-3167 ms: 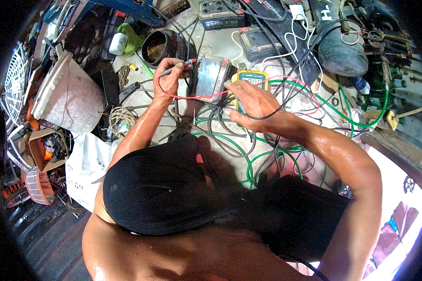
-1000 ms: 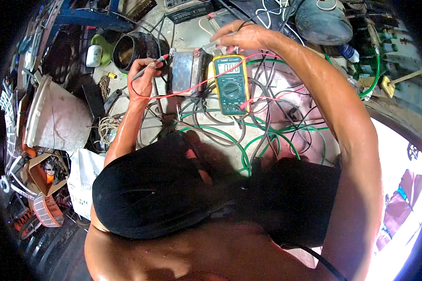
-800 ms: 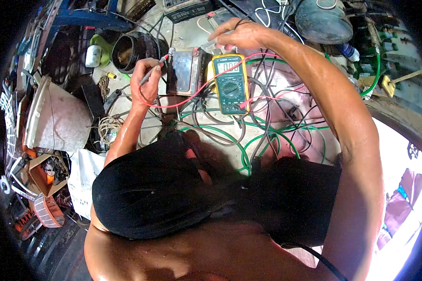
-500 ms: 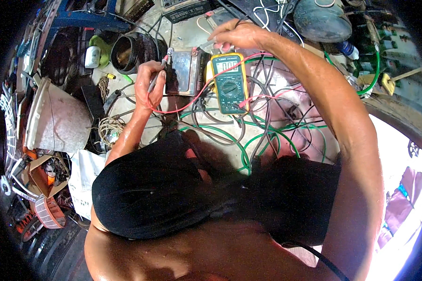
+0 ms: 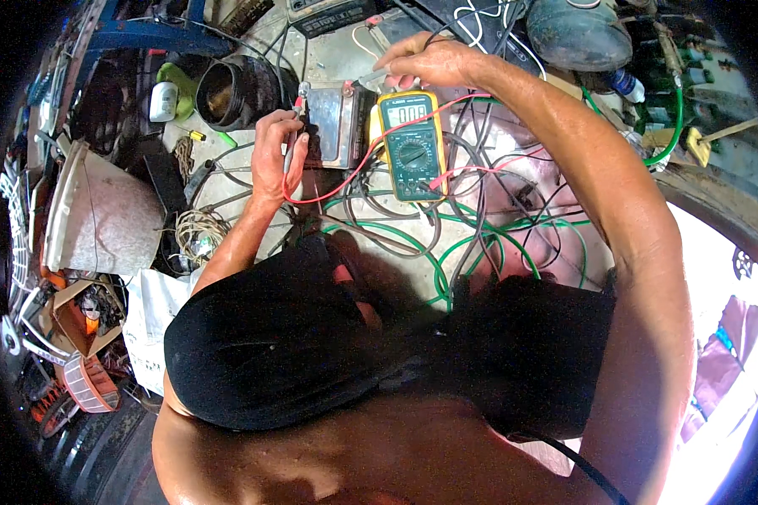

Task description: The person uses a multimeter to test the voltage or continuity of various electronic components, including small batteries and wire terminals, by touching the probes to the contact points.

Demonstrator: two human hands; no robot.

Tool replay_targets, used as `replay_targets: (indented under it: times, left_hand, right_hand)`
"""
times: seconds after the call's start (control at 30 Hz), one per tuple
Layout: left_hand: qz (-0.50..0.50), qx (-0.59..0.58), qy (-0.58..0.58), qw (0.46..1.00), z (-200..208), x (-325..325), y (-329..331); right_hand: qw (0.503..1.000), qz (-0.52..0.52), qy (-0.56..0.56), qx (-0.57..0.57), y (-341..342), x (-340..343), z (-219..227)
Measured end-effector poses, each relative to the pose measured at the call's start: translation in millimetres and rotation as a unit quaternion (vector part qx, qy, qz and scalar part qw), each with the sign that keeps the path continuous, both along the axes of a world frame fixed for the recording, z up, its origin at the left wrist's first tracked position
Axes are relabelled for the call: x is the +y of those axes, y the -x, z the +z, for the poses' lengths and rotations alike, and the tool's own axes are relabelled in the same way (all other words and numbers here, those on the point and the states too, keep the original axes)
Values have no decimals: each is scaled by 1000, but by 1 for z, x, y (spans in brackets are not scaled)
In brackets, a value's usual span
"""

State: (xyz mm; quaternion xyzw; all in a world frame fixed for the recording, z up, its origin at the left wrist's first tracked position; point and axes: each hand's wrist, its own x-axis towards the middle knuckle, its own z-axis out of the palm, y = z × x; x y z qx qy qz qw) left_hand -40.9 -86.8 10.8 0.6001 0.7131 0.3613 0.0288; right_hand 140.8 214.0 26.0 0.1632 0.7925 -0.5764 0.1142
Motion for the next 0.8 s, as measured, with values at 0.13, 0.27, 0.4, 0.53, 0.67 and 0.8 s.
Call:
replay_targets:
  times: [0.13,0.27,0.4,0.53,0.67,0.8]
  left_hand:
    - [7,-12,13,1000,-1,-1,-1]
    - [2,0,10,1000,-2,-2,0]
    - [11,-31,32,999,-2,-3,-3]
    - [13,-36,24,999,-2,-3,-4]
    - [4,-17,2,1000,-5,-1,0]
    - [31,-68,1,997,-1,1,1]
  right_hand:
    - [1000,-5,7,-9,-3,-1,2]
    - [1000,-4,23,-3,-5,-1,0]
    - [1000,-11,24,2,-6,-3,3]
    - [1000,-17,17,0,-6,-6,7]
    - [1000,-4,-7,4,-5,-4,0]
    - [1000,-1,3,9,-4,-8,4]
